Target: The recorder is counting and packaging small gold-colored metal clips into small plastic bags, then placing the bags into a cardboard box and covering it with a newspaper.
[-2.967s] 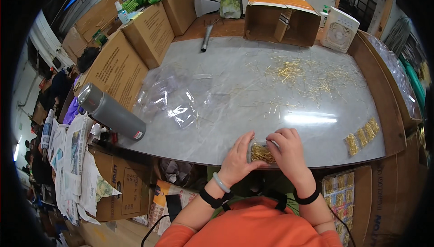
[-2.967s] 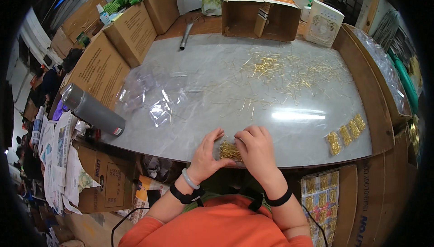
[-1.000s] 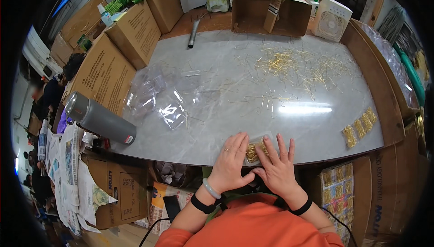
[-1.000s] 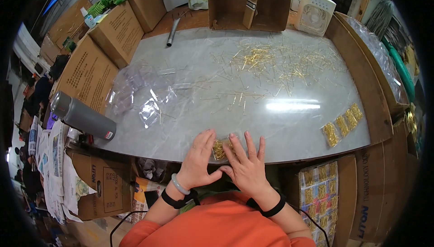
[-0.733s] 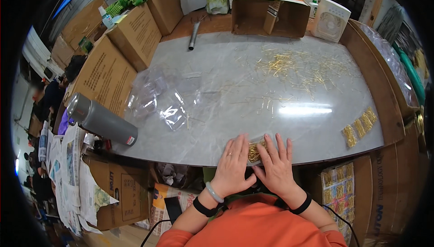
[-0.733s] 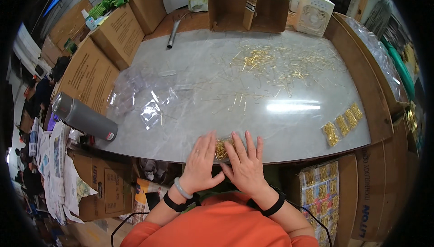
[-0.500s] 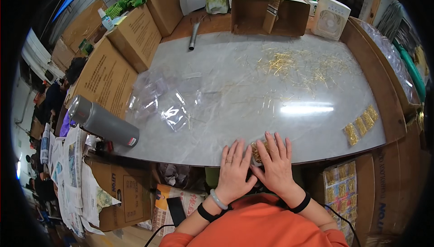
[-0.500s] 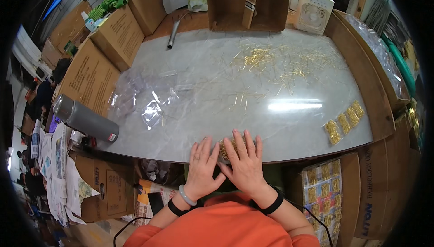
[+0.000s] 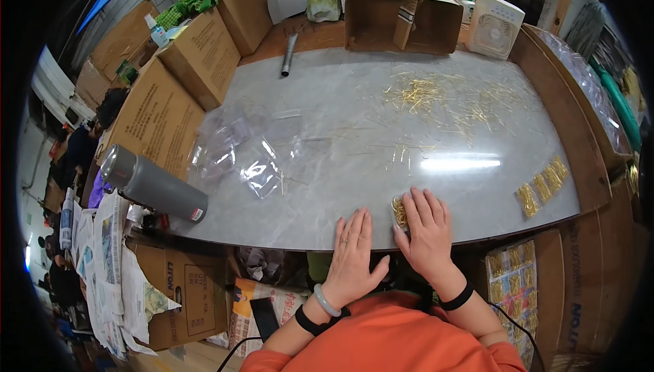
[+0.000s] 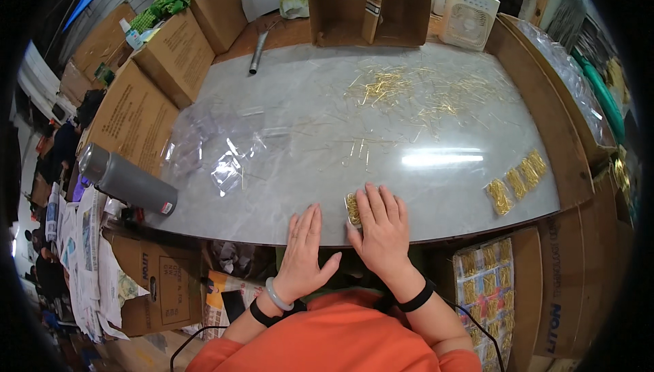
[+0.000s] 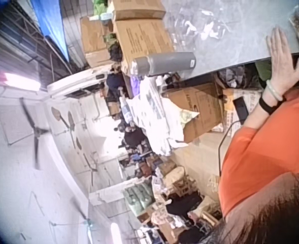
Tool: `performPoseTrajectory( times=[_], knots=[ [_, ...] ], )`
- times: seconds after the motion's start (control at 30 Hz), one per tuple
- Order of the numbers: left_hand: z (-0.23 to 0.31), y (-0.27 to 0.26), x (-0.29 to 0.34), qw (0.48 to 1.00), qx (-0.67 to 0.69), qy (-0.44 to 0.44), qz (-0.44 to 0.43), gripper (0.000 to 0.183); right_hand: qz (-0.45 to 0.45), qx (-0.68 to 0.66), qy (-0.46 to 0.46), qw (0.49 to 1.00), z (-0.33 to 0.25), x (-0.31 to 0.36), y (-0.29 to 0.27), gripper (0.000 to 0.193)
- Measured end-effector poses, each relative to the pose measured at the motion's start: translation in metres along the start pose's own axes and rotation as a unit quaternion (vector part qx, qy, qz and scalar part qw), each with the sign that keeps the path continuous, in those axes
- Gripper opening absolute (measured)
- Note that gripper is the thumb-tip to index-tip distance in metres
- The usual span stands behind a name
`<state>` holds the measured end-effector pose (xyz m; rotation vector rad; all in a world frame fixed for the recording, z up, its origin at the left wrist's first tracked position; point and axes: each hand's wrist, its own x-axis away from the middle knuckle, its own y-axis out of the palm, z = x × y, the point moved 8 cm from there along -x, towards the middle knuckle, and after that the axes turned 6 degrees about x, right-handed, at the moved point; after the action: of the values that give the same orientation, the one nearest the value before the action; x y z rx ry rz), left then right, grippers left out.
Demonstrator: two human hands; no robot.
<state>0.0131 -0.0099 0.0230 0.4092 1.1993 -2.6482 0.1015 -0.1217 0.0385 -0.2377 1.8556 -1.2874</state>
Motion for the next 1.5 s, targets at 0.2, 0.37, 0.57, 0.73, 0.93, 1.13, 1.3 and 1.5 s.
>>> performPoseTrajectory(
  times=[0.2, 0.37, 0.57, 0.73, 0.93, 1.13, 1.3, 1.5],
  knots=[
    [0.003, 0.007, -0.037, 0.999, 0.0, 0.042, -0.016, 0.071, -0.063, -0.007, -0.002, 0.998, 0.001, 0.001, 0.005, 0.07],
    [0.009, 0.023, -0.059, 0.996, -0.027, 0.078, -0.029, 0.065, -0.034, -0.237, 0.045, 0.97, 0.026, 0.006, -0.008, 0.082],
    [0.015, 0.038, -0.064, 0.992, -0.069, 0.093, -0.05, 0.057, -0.115, -0.147, 0.04, 0.982, 0.036, 0.014, 0.001, 0.071],
    [0.014, 0.04, -0.064, 0.992, -0.081, 0.09, -0.042, 0.05, -0.139, -0.028, -0.018, 0.99, 0.031, 0.01, 0.002, 0.067],
    [0.012, 0.036, -0.064, 0.993, -0.046, 0.099, -0.045, 0.052, -0.108, -0.045, -0.032, 0.993, 0.032, 0.01, -0.002, 0.069],
    [0.003, 0.031, -0.063, 0.996, 0.066, 0.06, -0.026, 0.058, -0.059, -0.178, 0.03, 0.982, 0.047, 0.009, -0.015, 0.069],
    [0.011, 0.03, -0.062, 0.996, 0.041, 0.08, -0.028, 0.057, -0.005, -0.17, 0.057, 0.984, 0.061, 0.012, -0.011, 0.058],
    [0.013, 0.031, -0.061, 0.994, 0.009, 0.1, -0.032, 0.054, 0.0, -0.182, 0.06, 0.982, 0.052, 0.005, -0.012, 0.051]
  ],
)
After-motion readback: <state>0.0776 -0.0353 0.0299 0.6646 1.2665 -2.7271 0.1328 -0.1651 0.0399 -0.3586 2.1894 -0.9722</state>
